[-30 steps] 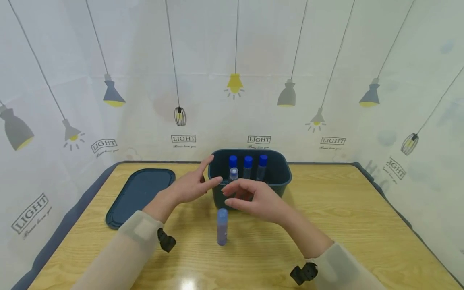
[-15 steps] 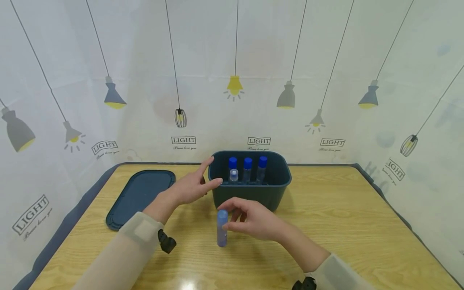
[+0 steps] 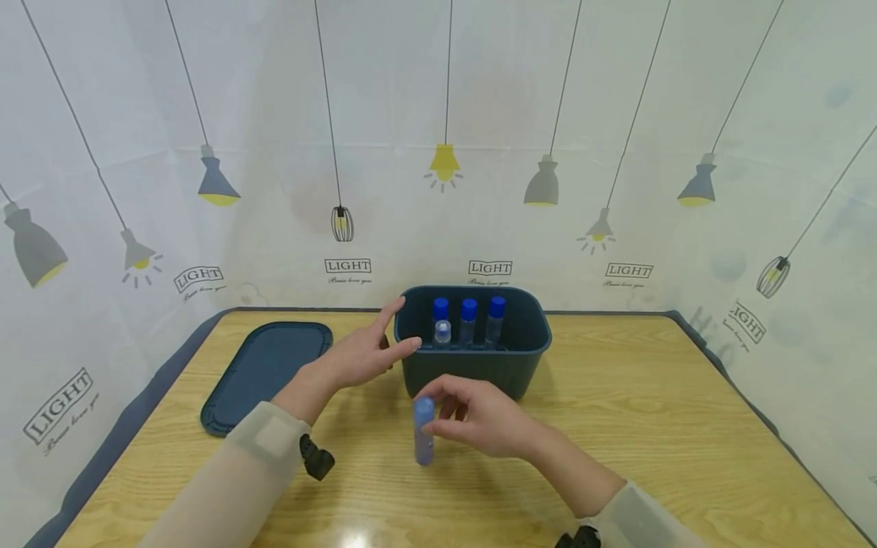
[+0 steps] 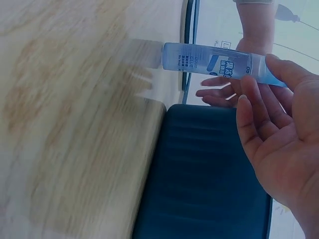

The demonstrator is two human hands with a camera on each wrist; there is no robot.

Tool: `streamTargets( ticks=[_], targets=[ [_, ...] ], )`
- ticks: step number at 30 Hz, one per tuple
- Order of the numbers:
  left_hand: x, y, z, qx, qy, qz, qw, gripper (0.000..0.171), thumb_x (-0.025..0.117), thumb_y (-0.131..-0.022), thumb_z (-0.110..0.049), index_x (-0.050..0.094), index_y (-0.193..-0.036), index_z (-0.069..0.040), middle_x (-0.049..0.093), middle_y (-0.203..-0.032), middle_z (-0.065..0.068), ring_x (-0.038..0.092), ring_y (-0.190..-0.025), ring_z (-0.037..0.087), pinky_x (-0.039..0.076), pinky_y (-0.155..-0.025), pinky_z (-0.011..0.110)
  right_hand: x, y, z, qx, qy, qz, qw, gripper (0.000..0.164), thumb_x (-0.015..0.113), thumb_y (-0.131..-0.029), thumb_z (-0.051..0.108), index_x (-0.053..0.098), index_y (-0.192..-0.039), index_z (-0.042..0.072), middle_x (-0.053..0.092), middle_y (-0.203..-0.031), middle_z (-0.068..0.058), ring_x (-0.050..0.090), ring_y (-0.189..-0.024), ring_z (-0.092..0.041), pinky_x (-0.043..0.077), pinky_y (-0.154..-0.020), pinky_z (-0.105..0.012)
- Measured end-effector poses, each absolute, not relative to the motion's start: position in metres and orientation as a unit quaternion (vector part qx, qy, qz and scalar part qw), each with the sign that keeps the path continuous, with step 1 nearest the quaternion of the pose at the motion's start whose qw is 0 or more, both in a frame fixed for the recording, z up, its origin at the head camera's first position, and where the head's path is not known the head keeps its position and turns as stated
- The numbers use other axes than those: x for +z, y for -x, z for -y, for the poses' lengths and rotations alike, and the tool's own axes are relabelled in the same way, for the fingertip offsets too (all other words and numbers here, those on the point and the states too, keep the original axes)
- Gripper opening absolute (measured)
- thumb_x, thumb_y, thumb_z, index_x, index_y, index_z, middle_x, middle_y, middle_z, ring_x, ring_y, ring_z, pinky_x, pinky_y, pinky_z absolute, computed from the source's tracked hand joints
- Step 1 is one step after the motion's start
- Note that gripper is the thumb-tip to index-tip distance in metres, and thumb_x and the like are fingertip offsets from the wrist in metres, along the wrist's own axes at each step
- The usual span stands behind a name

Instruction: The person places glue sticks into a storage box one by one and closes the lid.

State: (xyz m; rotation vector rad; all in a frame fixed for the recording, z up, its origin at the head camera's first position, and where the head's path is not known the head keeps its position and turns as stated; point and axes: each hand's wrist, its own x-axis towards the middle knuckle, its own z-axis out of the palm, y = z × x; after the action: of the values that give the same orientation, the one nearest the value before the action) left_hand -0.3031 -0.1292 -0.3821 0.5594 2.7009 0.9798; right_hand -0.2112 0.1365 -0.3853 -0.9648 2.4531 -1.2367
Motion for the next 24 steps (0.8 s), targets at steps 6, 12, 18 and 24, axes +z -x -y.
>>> streamTargets(
  ticks=[6,12,18,24],
  targets=[
    [-0.382,0.304,0.129,0.335,-0.193,-0.916,0.11,0.1,0.053,-0.101,-0.082,-0.001,-0.176,-0.044,0.077,-0.114,0.016,0.072,-0.093,0.025,0.056,-0.079,0.04,-0.378,0.21,-0.146,-0.424,0.331,-0.839,0.08,0.03,0.08,-0.103,0.023,0.072,-0.132,0.02,0.074,-0.106,0.006,0.067,-0.09,-0.011,0.058,-0.08,-0.026],
    [-0.382,0.304,0.13,0.338,-0.193,-0.914,0.114,0.1,0.052,-0.101,-0.082,-0.003,-0.176,-0.045,0.077,-0.116,0.017,0.074,-0.098,0.03,0.057,-0.081,0.041,-0.364,0.209,-0.16,-0.434,0.332,-0.837,0.035,0.033,0.081,-0.102,0.019,0.072,-0.133,0.017,0.076,-0.105,0.002,0.07,-0.085,-0.011,0.06,-0.077,-0.029],
    [-0.383,0.305,0.13,0.339,-0.194,-0.913,0.117,0.1,0.052,-0.101,-0.083,-0.004,-0.176,-0.046,0.077,-0.117,0.017,0.074,-0.101,0.032,0.057,-0.082,0.042,-0.345,0.211,-0.175,-0.445,0.328,-0.832,-0.036,0.037,0.082,-0.1,0.012,0.069,-0.135,0.01,0.075,-0.103,-0.002,0.071,-0.084,-0.011,0.06,-0.075,-0.029],
    [-0.385,0.306,0.13,0.339,-0.196,-0.912,0.119,0.1,0.052,-0.101,-0.083,-0.004,-0.176,-0.047,0.077,-0.115,0.016,0.075,-0.1,0.033,0.057,-0.08,0.041,-0.326,0.217,-0.187,-0.437,0.328,-0.833,-0.093,0.038,0.08,-0.1,0.007,0.067,-0.136,0.009,0.072,-0.103,-0.003,0.07,-0.083,-0.011,0.06,-0.075,-0.029]
  ],
)
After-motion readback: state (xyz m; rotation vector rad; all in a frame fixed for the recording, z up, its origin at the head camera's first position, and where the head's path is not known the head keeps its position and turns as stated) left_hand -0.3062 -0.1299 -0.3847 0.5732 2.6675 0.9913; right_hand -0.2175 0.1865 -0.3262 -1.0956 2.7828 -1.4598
